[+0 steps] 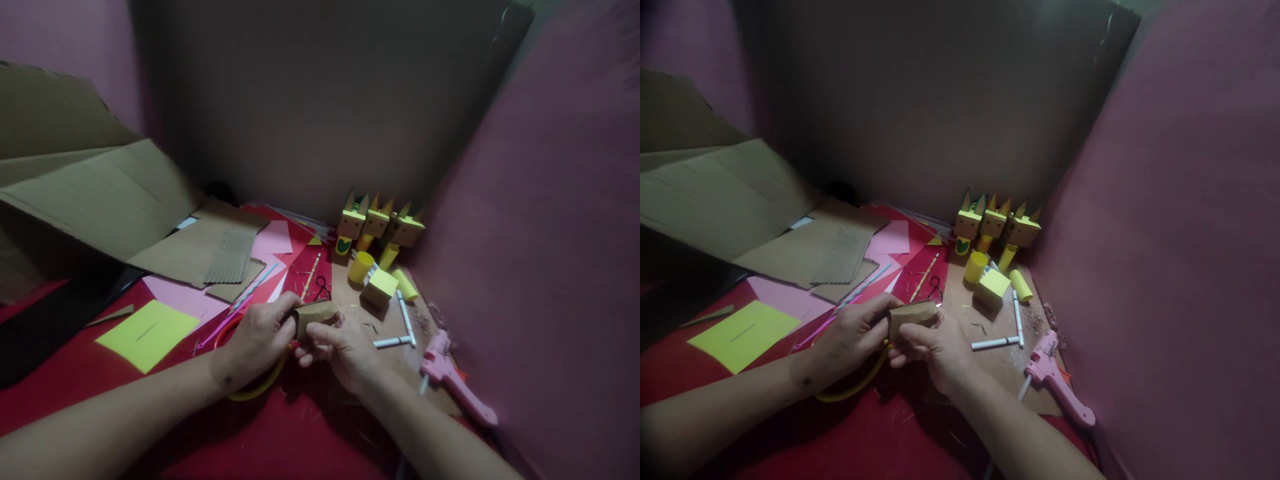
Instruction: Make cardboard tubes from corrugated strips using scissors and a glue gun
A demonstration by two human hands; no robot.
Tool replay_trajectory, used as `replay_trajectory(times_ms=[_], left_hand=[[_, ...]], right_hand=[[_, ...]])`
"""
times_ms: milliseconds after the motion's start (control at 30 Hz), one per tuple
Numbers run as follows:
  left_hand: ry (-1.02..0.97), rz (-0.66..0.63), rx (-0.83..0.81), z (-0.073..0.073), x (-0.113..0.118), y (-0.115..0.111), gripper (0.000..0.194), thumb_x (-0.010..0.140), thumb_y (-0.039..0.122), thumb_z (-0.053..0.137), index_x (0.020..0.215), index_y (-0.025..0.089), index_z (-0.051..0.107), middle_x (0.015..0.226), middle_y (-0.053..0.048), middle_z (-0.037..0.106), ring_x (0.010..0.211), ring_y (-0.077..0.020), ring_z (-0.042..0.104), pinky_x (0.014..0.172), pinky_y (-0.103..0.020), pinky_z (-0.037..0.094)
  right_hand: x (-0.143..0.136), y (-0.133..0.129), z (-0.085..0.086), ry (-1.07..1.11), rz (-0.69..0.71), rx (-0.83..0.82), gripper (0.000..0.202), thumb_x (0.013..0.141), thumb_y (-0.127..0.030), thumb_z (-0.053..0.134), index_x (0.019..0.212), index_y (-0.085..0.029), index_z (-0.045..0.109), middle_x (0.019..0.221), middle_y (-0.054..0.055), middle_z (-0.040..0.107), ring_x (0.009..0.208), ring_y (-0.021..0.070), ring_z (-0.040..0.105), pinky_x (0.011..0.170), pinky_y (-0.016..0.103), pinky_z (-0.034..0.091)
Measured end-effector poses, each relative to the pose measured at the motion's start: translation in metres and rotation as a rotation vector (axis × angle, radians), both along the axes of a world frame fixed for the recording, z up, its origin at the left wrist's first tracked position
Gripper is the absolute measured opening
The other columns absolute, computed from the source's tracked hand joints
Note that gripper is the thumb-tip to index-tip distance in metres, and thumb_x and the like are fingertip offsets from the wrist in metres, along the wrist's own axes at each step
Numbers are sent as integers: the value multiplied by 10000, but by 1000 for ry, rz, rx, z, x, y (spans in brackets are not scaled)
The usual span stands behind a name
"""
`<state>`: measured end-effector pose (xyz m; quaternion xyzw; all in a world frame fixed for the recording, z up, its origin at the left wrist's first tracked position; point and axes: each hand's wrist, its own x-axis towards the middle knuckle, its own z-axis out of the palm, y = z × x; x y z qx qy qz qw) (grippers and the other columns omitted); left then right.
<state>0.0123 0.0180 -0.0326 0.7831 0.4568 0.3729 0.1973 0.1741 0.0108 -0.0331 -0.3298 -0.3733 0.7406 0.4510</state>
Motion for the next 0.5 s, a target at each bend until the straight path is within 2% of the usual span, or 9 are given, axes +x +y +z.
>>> replay_trajectory(times_ms=[67,167,333,500], left_hand=[[-56,9,-47,3,-3,3,213,827,201,396,852,150,601,612,4,567,514,-133,522,499,-239,403],[-136,13,-121,8,-7,8,197,826,199,410,856,158,600,548,46,515,442,-109,468,442,-219,369],[-175,-41,-185,7,-8,10,175,844,211,437,894,168,600,521,65,536,411,-96,477,415,-200,369],[-161,-32,-215,8,-7,9,162,836,216,453,863,170,605,545,54,549,431,-98,491,412,-193,383]], right_hand=[[3,3,1,-10,55,-24,427,651,-397,788,889,-128,557,613,45,690,453,156,649,402,233,544],[8,5,2,-12,27,-60,424,701,-493,727,841,-185,470,537,21,675,372,155,613,307,198,472],[14,7,5,7,-46,-112,409,669,-453,755,811,-188,478,474,-20,640,314,120,556,245,142,381],[16,9,6,16,-76,-140,339,670,-363,764,736,-173,491,487,-12,642,332,105,560,260,137,379]])
